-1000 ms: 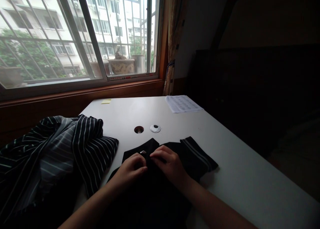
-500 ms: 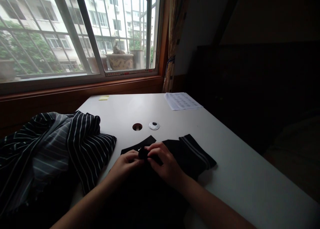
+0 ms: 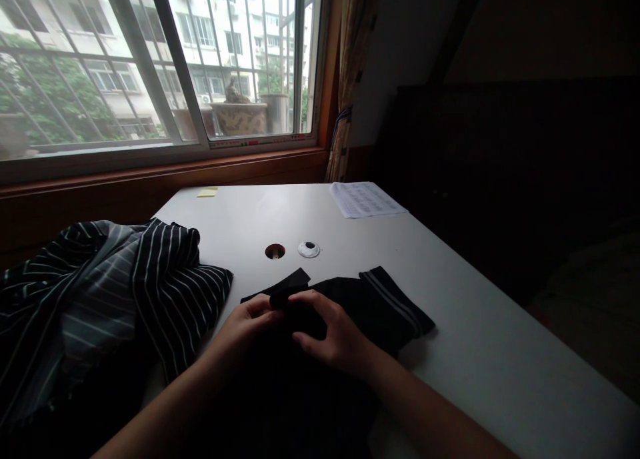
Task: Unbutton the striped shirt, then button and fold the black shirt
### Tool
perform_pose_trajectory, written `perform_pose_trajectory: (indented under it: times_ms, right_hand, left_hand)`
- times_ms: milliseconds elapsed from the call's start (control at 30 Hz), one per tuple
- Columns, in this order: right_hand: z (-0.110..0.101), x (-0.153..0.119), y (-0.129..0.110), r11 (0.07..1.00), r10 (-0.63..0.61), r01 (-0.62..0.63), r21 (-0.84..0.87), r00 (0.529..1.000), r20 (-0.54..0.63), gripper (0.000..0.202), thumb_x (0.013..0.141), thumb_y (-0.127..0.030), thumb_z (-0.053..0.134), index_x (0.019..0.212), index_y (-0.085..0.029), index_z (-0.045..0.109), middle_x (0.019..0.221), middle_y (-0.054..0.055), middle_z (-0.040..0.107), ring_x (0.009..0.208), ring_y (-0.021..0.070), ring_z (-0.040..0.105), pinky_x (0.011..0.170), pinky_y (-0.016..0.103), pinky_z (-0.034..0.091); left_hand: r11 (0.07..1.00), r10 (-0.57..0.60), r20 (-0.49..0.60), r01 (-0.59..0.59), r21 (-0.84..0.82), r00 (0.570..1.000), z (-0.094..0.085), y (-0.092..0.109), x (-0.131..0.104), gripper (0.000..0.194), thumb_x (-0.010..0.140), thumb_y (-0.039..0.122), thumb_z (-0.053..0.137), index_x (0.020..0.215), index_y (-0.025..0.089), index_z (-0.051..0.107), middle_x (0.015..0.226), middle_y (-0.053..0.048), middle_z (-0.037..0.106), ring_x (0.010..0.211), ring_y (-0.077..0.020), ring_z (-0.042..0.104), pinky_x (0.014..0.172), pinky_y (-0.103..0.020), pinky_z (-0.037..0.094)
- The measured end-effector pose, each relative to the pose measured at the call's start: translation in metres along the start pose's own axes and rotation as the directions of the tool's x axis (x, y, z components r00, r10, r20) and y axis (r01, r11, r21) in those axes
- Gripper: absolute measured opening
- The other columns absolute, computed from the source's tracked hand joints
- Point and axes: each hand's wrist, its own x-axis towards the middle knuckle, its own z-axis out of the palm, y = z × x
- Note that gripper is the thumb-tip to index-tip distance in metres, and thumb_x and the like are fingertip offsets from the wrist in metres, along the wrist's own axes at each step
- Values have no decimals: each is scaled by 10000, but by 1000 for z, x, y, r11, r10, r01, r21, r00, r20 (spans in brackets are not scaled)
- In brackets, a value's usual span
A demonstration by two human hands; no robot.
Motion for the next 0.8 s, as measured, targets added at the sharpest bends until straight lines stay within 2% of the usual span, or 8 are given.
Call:
perform_pose_trajectory:
  times_ms: [100, 200, 267, 433, 567, 667, 800]
  right_hand:
    - [-1, -1, 1, 999, 27, -28, 39, 999, 28, 605, 798, -156, 719, 1351, -264, 499, 1268, 52, 619, 1141, 217, 602, 996, 361, 499]
    - [0, -1, 3, 998, 38, -42, 56, 997, 68, 670, 785, -149, 731, 1390, -278, 471, 1291, 56, 619, 1150, 231, 609, 1012, 386, 499]
    - [1, -2, 5, 996, 44, -52, 75, 994, 96, 691, 782, -129, 726, 1401, -286, 462, 1305, 57, 612, 1167, 235, 607, 1030, 396, 495]
    - [8, -1, 11, 976, 90, -98, 195, 995, 48, 647, 802, -92, 685, 1375, -298, 467, 1274, 44, 616, 1132, 212, 633, 968, 368, 553]
    - [11, -1, 18, 957, 131, -128, 262, 991, 4, 592, 782, -82, 703, 1298, -294, 506, 1221, 41, 629, 1125, 215, 636, 932, 370, 577]
    - [12, -1, 22, 940, 174, -160, 301, 984, -22, 563, 768, -93, 732, 1250, -289, 516, 1169, 36, 642, 1106, 212, 642, 914, 375, 585]
    - [13, 0, 24, 926, 199, -175, 334, 979, -36, 540, 753, -85, 745, 1203, -280, 520, 1157, 33, 635, 1109, 212, 636, 891, 368, 592]
  left_hand:
    - [998, -4, -53, 1, -61, 999, 2, -1, 0, 332, 779, 343, 788, 1019, 140, 682, 969, -75, 703, 905, -235, 655, 825, -321, 488]
    - [994, 19, -145, -34, -100, 989, 5, 1, 0, 361, 700, 267, 841, 990, 172, 648, 962, -37, 684, 902, -204, 645, 802, -282, 489]
    - [995, 39, -167, -54, -87, 985, 6, 3, 0, 372, 678, 221, 841, 987, 185, 636, 968, -21, 667, 909, -191, 635, 794, -263, 486]
    - [999, 36, -113, -39, -28, 993, 7, 6, -1, 293, 744, 262, 788, 980, 183, 633, 927, -11, 655, 807, -151, 607, 738, -243, 468]
    - [999, 44, -99, -41, 31, 994, 4, 1, 1, 272, 785, 330, 762, 961, 178, 621, 826, 0, 646, 755, -145, 588, 697, -230, 446]
    - [994, 42, -121, -30, 102, 992, 2, -3, 4, 289, 813, 408, 734, 928, 175, 606, 736, 7, 631, 681, -141, 564, 644, -228, 425]
    - [969, 2, -85, 19, 247, 996, 3, -1, 2, 376, 861, 532, 652, 872, 157, 634, 682, -5, 620, 620, -140, 539, 586, -229, 394]
